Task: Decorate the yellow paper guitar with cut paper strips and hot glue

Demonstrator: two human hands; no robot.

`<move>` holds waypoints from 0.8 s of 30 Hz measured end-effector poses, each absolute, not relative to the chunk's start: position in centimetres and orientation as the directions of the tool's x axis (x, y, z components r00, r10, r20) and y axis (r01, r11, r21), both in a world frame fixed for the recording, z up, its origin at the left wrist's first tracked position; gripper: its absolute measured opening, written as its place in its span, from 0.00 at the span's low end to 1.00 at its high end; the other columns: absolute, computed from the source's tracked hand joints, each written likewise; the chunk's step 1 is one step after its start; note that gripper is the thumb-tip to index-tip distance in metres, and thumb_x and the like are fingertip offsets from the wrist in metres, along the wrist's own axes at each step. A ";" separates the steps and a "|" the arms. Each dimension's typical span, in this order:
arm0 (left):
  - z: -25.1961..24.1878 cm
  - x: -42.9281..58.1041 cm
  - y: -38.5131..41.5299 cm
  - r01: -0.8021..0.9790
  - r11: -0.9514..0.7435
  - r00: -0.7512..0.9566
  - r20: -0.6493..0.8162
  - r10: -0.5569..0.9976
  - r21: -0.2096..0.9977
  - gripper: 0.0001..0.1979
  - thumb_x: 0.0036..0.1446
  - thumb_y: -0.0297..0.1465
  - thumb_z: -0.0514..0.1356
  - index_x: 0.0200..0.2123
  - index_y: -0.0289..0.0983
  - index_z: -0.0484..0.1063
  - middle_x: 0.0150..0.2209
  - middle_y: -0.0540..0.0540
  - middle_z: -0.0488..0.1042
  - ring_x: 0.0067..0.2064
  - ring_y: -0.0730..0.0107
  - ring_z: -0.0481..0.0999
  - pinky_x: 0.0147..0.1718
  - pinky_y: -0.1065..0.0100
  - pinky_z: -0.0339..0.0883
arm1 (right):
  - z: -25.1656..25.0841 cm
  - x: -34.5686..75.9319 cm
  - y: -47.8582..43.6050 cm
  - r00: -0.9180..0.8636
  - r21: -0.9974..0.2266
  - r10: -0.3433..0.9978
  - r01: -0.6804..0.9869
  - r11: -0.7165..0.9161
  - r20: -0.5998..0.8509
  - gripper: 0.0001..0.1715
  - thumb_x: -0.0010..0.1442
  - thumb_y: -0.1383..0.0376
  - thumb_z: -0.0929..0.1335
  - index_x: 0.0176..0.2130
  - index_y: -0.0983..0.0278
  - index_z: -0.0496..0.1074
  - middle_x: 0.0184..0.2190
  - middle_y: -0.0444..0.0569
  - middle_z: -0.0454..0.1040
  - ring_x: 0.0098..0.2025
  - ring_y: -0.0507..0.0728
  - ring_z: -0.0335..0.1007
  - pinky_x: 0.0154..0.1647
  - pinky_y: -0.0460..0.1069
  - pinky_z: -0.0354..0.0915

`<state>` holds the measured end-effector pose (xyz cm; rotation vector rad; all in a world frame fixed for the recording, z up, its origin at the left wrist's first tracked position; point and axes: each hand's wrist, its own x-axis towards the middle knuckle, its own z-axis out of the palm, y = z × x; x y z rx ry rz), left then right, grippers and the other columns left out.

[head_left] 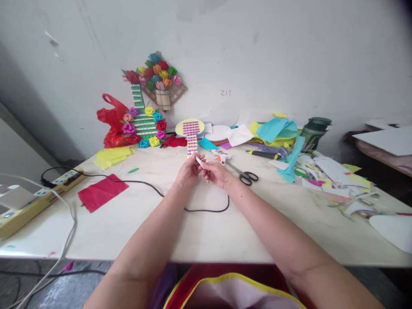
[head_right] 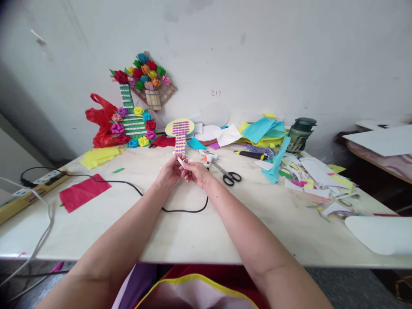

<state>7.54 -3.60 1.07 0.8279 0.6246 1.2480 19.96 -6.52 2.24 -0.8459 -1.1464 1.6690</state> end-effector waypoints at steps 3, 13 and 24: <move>1.1 7.5 -3.6 -0.559 0.056 0.219 0.082 0.972 0.827 0.17 0.49 0.42 0.60 0.36 0.35 0.70 0.29 0.47 0.74 0.24 0.75 0.71 0.23 0.71 0.66 | 2.2 20.0 -6.5 -0.343 -0.935 0.938 -0.315 -0.163 -0.048 0.11 0.57 0.65 0.65 0.26 0.68 0.69 0.14 0.42 0.67 0.13 0.46 0.59 0.12 0.41 0.55; 1.5 6.1 -2.6 -0.355 -0.156 0.172 0.229 0.958 0.922 0.16 0.42 0.39 0.65 0.30 0.32 0.72 0.25 0.47 0.73 0.26 0.74 0.71 0.31 0.68 0.67 | 2.0 20.2 -6.1 -0.309 -0.945 0.951 -0.313 -0.100 0.002 0.13 0.59 0.59 0.63 0.32 0.67 0.68 0.17 0.45 0.71 0.15 0.48 0.63 0.15 0.43 0.59; -1.2 2.4 1.2 0.392 -0.190 -0.161 0.270 0.949 0.900 0.11 0.40 0.36 0.62 0.26 0.35 0.74 0.21 0.49 0.70 0.22 0.74 0.66 0.23 0.71 0.58 | 0.9 20.3 -5.6 -0.124 -0.997 0.991 -0.059 -0.058 -0.050 0.11 0.60 0.62 0.62 0.32 0.68 0.67 0.15 0.44 0.70 0.14 0.48 0.62 0.12 0.42 0.58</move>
